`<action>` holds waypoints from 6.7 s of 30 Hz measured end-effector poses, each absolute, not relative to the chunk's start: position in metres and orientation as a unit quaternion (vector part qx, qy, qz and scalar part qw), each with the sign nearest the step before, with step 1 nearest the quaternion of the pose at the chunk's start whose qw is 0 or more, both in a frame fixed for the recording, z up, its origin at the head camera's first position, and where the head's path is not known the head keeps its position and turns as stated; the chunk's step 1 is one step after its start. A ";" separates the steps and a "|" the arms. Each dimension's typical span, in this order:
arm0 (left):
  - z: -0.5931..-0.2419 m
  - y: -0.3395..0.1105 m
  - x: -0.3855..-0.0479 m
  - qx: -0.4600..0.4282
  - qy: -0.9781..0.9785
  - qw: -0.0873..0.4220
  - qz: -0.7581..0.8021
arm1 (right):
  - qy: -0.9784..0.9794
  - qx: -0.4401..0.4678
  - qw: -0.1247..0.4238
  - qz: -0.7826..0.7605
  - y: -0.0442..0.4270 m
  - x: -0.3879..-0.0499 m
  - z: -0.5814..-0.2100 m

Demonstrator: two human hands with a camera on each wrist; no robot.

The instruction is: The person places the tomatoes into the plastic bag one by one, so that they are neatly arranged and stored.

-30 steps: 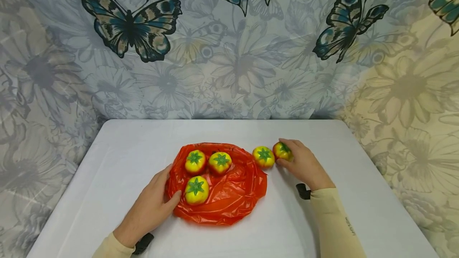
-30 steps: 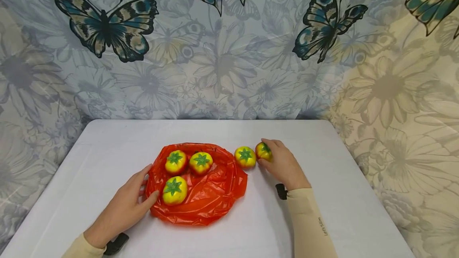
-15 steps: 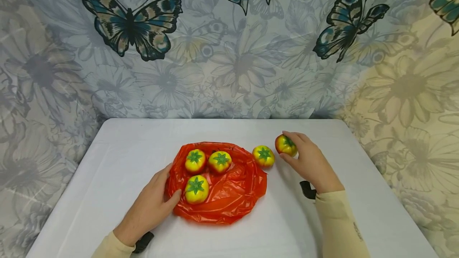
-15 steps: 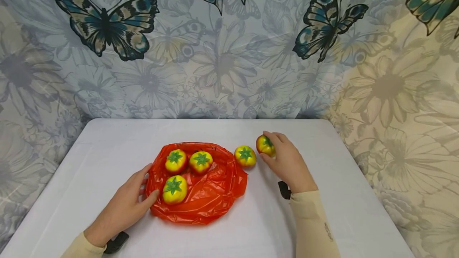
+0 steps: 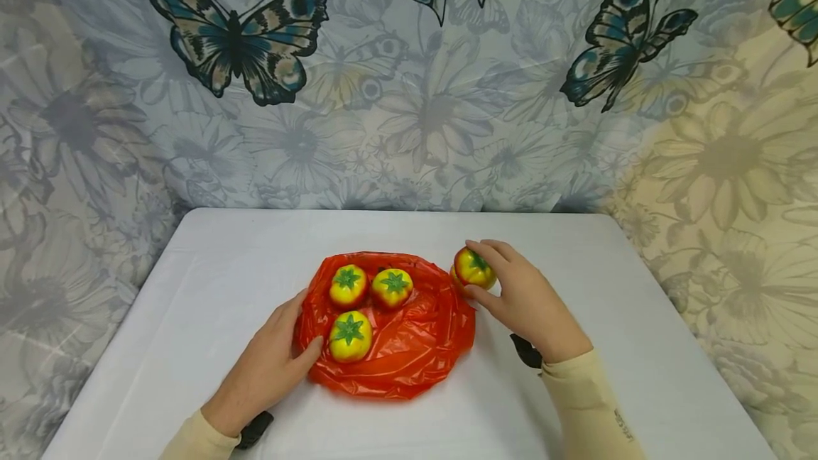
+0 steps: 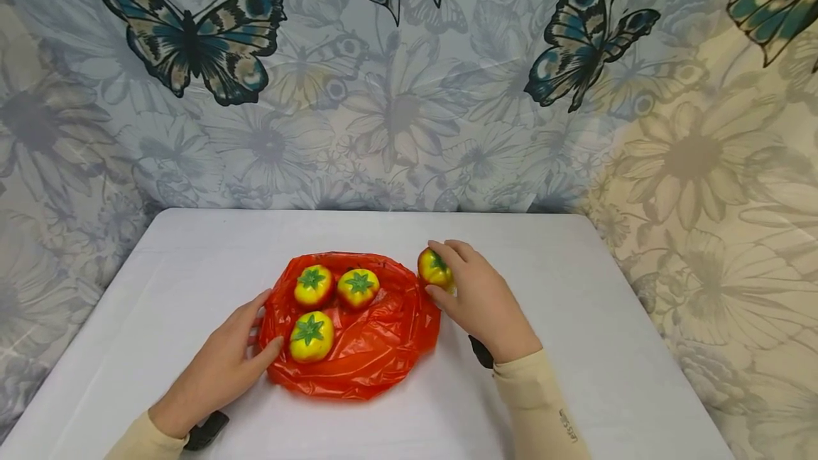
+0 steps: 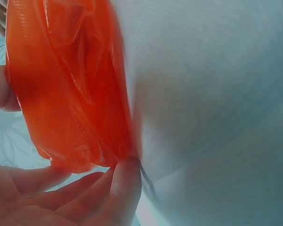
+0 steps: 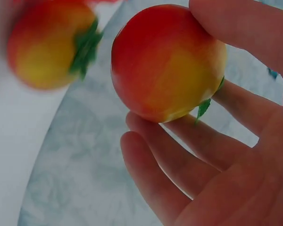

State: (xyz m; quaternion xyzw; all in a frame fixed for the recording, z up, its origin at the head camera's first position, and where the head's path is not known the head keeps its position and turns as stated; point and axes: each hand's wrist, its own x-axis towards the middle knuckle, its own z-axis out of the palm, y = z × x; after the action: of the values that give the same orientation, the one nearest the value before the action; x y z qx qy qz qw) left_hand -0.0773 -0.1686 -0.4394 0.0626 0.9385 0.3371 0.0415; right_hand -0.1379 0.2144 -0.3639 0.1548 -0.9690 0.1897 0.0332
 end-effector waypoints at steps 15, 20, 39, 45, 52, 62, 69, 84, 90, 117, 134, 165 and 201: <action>-0.440 -0.170 -0.077 0.072 0.936 0.033 0.342 | -0.951 0.239 0.006 0.195 0.161 -0.117 -0.372; -0.439 -0.169 -0.077 0.072 0.937 0.032 0.341 | -0.945 0.266 -0.014 0.188 0.146 -0.111 -0.377; -0.441 -0.169 -0.076 0.080 0.935 0.024 0.345 | -0.934 0.304 -0.096 0.161 0.119 -0.097 -0.391; -0.441 -0.169 -0.076 0.078 0.935 0.026 0.344 | -0.931 0.307 -0.111 0.161 0.119 -0.097 -0.393; -0.441 -0.168 -0.076 0.080 0.936 0.023 0.341 | -0.926 0.319 -0.119 0.164 0.119 -0.095 -0.395; -0.442 -0.169 -0.076 0.079 0.937 0.025 0.339 | -0.926 0.319 -0.130 0.156 0.117 -0.095 -0.399; -0.443 -0.169 -0.076 0.082 0.937 0.021 0.338 | -0.926 0.318 -0.131 0.155 0.117 -0.095 -0.402; -0.442 -0.170 -0.075 0.076 0.939 0.029 0.335 | -0.924 0.303 -0.091 0.215 0.135 -0.103 -0.388; -0.442 -0.169 -0.075 0.077 0.940 0.027 0.332 | -0.940 0.258 0.000 0.222 0.168 -0.125 -0.381; -0.446 -0.171 -0.075 0.086 0.939 0.013 0.333 | -0.964 0.112 -0.033 0.237 0.219 -0.168 -0.419; -0.447 -0.171 -0.075 0.087 0.939 0.012 0.333 | -0.966 0.100 -0.031 0.235 0.221 -0.168 -0.417; -0.444 -0.170 -0.075 0.083 0.938 0.020 0.335 | -0.948 0.204 0.009 0.243 0.194 -0.138 -0.376; -0.445 -0.170 -0.075 0.083 0.939 0.022 0.334 | -0.947 0.232 -0.077 0.207 0.158 -0.130 -0.396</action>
State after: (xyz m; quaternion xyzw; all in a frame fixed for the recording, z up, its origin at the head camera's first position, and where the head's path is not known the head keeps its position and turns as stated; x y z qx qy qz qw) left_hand -0.0752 -0.1700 -0.4449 0.0834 0.9387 0.3339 0.0220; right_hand -0.1296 0.1579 -0.3962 0.2319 -0.9474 0.2067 -0.0771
